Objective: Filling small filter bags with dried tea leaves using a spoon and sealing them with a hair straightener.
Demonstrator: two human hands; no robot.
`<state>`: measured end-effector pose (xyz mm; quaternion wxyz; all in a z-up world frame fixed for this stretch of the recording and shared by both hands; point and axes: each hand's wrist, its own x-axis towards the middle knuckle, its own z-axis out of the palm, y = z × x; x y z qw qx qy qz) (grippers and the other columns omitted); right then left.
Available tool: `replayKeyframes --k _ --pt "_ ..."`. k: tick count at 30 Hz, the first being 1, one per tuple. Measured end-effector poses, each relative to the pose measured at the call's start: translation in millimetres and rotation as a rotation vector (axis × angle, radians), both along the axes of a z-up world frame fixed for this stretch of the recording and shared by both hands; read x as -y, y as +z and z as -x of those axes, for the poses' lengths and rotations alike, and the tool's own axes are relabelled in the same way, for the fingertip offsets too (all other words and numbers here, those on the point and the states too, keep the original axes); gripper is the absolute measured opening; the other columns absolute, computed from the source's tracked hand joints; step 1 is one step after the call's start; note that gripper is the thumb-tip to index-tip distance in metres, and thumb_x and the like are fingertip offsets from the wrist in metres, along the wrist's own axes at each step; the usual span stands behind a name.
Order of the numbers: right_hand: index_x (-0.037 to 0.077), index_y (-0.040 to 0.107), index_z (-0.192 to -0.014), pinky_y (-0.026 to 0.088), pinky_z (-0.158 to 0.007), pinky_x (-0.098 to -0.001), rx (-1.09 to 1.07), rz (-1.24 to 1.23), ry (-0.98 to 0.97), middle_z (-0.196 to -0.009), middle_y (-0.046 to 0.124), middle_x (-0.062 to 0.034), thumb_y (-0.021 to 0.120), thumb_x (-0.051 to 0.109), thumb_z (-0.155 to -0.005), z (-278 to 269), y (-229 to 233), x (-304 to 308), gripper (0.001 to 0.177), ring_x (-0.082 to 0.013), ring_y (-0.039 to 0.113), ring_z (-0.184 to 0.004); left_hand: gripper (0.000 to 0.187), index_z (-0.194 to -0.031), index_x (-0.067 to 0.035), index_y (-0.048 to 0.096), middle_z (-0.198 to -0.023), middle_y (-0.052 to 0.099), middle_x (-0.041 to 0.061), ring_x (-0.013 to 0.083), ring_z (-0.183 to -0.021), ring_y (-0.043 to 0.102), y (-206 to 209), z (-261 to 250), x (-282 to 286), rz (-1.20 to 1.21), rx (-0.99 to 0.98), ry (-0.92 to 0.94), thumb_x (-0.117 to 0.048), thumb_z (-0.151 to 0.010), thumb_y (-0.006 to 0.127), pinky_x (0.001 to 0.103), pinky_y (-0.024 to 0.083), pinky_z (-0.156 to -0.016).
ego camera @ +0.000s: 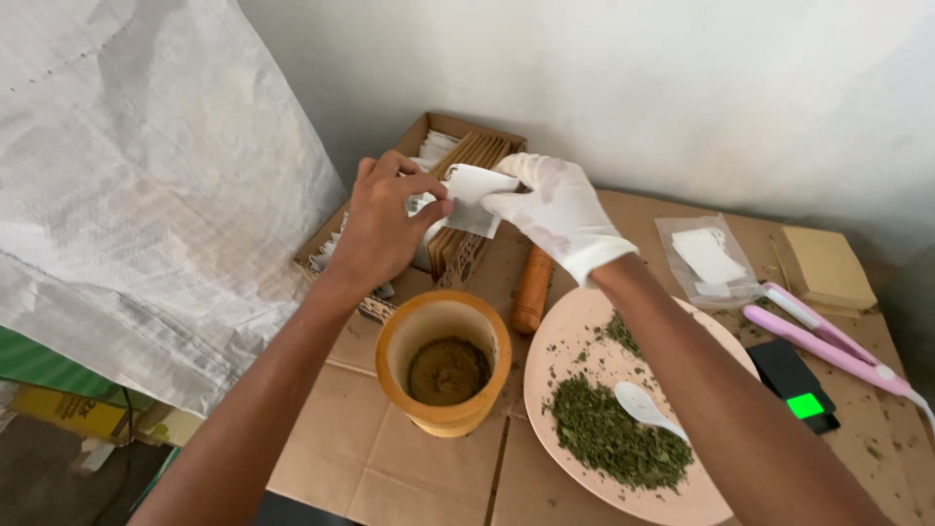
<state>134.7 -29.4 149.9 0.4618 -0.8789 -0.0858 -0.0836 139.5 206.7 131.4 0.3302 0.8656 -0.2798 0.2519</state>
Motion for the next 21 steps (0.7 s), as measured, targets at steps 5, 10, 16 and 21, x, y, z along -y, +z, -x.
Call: replayKeyframes --k 5,10,16,21 --pt "0.026 0.084 -0.122 0.059 -0.105 -0.0408 0.012 0.001 0.0 -0.121 0.083 -0.0046 0.087 0.027 -0.091 -50 -26 -36 0.031 -0.0265 0.076 -0.123 0.006 -0.101 -0.013 0.083 -0.105 0.06 0.009 0.0387 -0.111 0.061 -22 -51 -32 -0.083 0.052 0.052 -0.014 -0.099 0.088 0.054 0.055 -0.095" --pt "0.023 0.082 -0.129 0.06 -0.108 -0.0434 -0.014 0.089 0.029 -0.122 0.083 -0.0079 0.085 0.025 -0.088 -84 -62 -67 0.041 -0.0316 0.076 -0.124 0.008 -0.099 -0.018 0.082 -0.109 0.057 0.005 0.0363 -0.115 0.059 -62 -87 -60 -0.136 -0.066 0.15 -0.024 -0.1 0.088 0.054 0.051 -0.099" --pt "0.035 0.086 -0.108 0.061 -0.105 -0.0435 -0.089 0.323 0.076 -0.113 0.085 0.0028 0.078 0.032 -0.088 -131 -101 -75 0.022 -0.031 0.076 -0.121 0.059 -0.135 -0.02 0.062 -0.127 0.049 0.008 0.0326 -0.128 0.046 -76 -78 -58 -0.259 -0.378 0.242 -0.058 -0.094 0.082 0.054 0.037 -0.106" --pt "0.027 0.086 -0.112 0.062 -0.104 -0.0476 -0.11 0.53 0.079 -0.11 0.085 -0.0052 0.071 0.034 -0.094 -117 -77 -85 0.024 -0.0352 0.077 -0.118 0.071 -0.154 -0.018 0.042 -0.134 0.045 0.013 0.034 -0.132 0.042 -98 -73 -46 -0.431 -0.395 0.332 -0.039 -0.097 0.079 0.05 0.031 -0.102"
